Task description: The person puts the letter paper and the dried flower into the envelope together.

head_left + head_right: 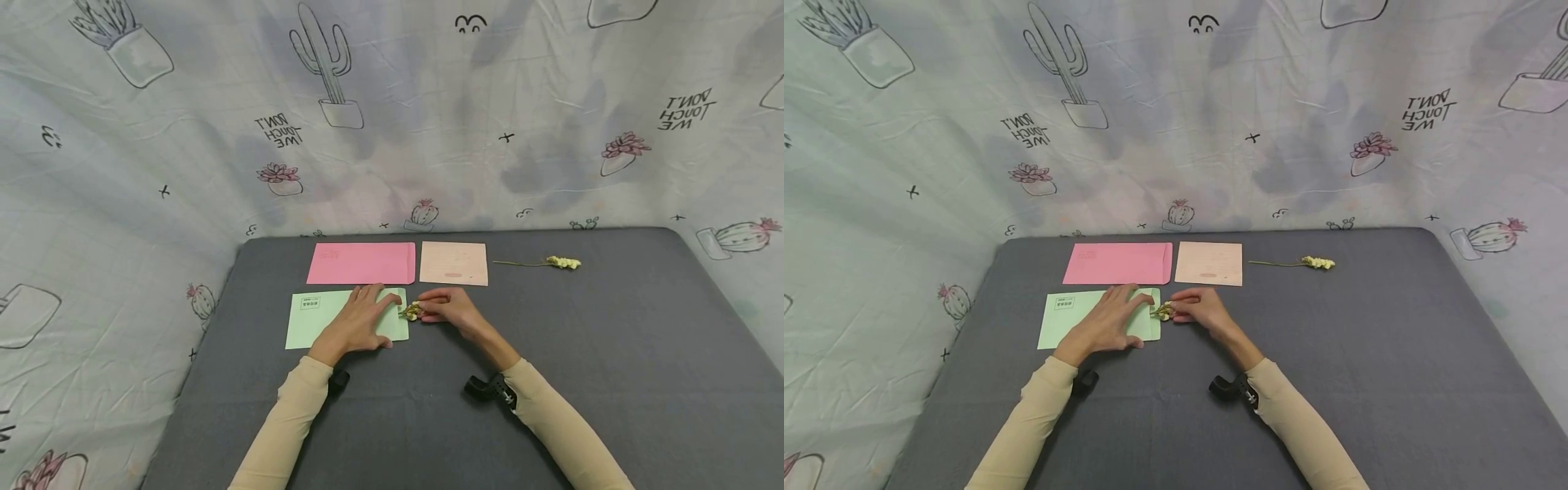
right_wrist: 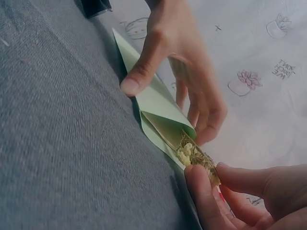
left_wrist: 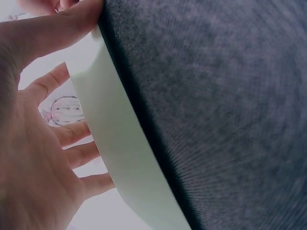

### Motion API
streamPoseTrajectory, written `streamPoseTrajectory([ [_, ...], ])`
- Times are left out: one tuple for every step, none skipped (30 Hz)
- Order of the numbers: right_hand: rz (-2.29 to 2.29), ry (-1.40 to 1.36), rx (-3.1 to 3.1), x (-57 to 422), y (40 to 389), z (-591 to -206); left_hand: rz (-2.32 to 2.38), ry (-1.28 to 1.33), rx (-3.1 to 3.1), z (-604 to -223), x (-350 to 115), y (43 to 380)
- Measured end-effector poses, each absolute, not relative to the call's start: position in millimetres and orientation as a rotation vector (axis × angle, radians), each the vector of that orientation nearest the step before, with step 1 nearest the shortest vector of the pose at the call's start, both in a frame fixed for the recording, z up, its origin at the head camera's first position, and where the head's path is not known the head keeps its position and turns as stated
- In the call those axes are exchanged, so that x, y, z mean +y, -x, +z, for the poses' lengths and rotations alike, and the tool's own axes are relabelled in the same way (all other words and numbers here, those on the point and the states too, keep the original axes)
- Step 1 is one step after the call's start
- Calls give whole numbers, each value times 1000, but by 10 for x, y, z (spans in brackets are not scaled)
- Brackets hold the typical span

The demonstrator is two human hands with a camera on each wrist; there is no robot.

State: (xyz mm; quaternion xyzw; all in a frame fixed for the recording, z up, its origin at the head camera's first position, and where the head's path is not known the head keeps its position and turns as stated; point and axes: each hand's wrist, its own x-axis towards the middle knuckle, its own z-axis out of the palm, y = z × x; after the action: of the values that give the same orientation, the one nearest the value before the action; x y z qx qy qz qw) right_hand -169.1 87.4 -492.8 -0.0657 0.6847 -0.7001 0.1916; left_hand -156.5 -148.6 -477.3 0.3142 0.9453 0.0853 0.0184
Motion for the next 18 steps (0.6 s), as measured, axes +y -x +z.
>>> streamPoseTrajectory([
  [-1968,181,1917,857,1688,-4924,264,-978,2939,-4774,-1486,1565],
  [-1970,179,1912,842,1686,-4924,263,-977,2940,-4776,-1486,1564],
  [-1973,175,1907,828,1685,-4921,262,-977,2942,-4779,-1488,1563],
  [-1973,173,1907,816,1683,-4918,260,-978,2943,-4784,-1490,1561],
  [-1974,169,1905,803,1685,-4918,259,-979,2944,-4789,-1492,1561],
  [-1974,168,1903,790,1685,-4920,257,-980,2945,-4795,-1493,1561],
  [-1974,157,1903,779,1686,-4916,257,-981,2943,-4795,-1494,1561],
  [-1973,151,1904,768,1689,-4915,254,-979,2941,-4796,-1495,1561],
  [-1974,139,1902,757,1691,-4914,251,-977,2940,-4795,-1495,1562],
  [-1975,138,1902,744,1694,-4915,248,-975,2938,-4795,-1495,1562],
  [-1980,130,1900,728,1699,-4916,245,-970,2937,-4794,-1495,1562],
  [-1980,129,1903,713,1702,-4915,243,-965,2936,-4794,-1497,1561],
  [-1981,130,1909,696,1705,-4916,245,-961,2936,-4792,-1497,1560],
  [-1979,135,1918,679,1708,-4917,244,-956,2936,-4791,-1498,1559],
  [-1977,138,1929,661,1710,-4919,241,-951,2935,-4791,-1499,1560],
  [-1973,142,1941,644,1711,-4921,240,-949,2935,-4791,-1500,1559],
  [-1971,133,1948,628,1712,-4925,243,-947,2934,-4790,-1501,1559],
  [-1968,135,1958,615,1711,-4931,245,-948,2933,-4790,-1501,1559],
])
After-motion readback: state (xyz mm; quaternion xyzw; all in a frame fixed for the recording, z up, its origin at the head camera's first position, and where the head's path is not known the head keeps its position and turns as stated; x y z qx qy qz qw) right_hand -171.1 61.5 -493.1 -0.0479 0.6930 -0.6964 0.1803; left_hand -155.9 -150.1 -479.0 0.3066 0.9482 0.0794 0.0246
